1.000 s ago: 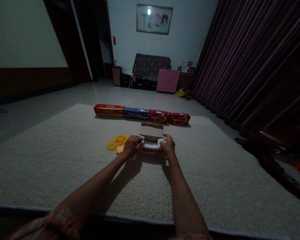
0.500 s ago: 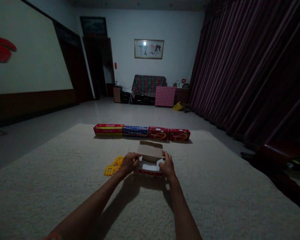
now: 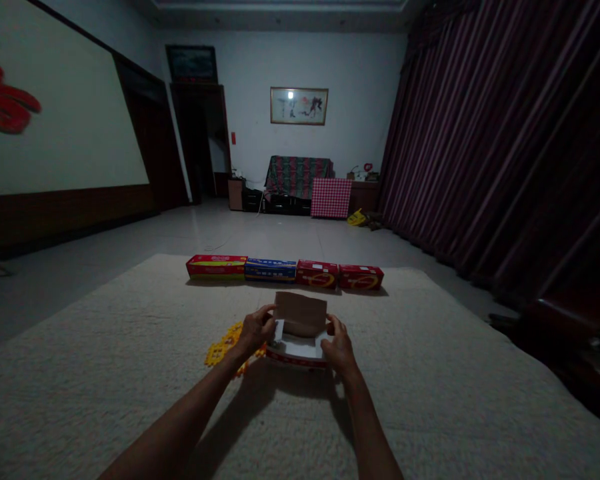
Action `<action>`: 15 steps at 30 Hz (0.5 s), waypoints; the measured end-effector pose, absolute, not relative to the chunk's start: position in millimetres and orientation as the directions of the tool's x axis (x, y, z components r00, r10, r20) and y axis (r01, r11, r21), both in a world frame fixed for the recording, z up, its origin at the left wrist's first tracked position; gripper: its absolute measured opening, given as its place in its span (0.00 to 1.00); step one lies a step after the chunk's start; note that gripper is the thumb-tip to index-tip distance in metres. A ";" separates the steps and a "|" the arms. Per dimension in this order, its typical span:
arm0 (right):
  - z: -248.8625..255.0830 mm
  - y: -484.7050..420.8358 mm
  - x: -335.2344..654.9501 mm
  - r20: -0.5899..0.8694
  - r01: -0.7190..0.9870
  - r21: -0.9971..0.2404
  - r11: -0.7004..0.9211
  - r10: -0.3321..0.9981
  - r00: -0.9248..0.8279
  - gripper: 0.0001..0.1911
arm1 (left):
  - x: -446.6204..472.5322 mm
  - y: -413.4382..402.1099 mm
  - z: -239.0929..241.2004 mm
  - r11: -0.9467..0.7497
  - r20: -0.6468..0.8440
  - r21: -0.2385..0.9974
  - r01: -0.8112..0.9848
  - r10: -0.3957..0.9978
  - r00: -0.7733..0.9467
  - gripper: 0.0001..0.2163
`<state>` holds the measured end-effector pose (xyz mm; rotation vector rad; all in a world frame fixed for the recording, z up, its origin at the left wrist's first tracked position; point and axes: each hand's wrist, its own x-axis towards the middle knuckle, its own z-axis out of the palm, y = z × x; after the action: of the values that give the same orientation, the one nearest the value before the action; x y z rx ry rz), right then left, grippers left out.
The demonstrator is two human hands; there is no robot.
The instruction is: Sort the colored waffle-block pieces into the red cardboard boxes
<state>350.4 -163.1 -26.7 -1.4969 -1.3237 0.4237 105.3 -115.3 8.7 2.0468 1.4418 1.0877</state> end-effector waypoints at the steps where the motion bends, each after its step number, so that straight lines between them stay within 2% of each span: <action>1: -27.6 -162.9 350.4 0.361 0.498 -0.851 0.168 0.875 0.323 0.32 | 105.3 -115.4 8.7 -0.377 0.360 0.715 0.589 0.921 0.152 0.21; 6: -26.5 -164.2 348.2 0.394 0.483 -0.852 0.200 0.854 0.340 0.22 | 103.8 -118.3 14.6 -0.324 0.338 0.731 0.601 0.936 0.093 0.27; 10: -19.0 -168.3 347.2 0.400 0.504 -0.841 0.196 0.852 0.338 0.16 | 100.5 -120.7 17.2 -0.323 0.340 0.724 0.610 0.936 0.092 0.24; 12: -15.4 -172.4 347.0 0.394 0.494 -0.847 0.199 0.858 0.329 0.18 | 98.9 -121.5 16.1 -0.334 0.336 0.728 0.598 0.935 0.113 0.20; 15: -10.5 -182.4 346.2 0.398 0.501 -0.834 0.230 0.881 0.258 0.25 | 98.1 -123.3 13.5 -0.342 0.337 0.736 0.584 0.934 0.121 0.18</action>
<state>346.2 -182.4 -10.5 -1.4200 -1.3915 0.4316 98.1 -123.3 13.5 1.9805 1.4665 1.1007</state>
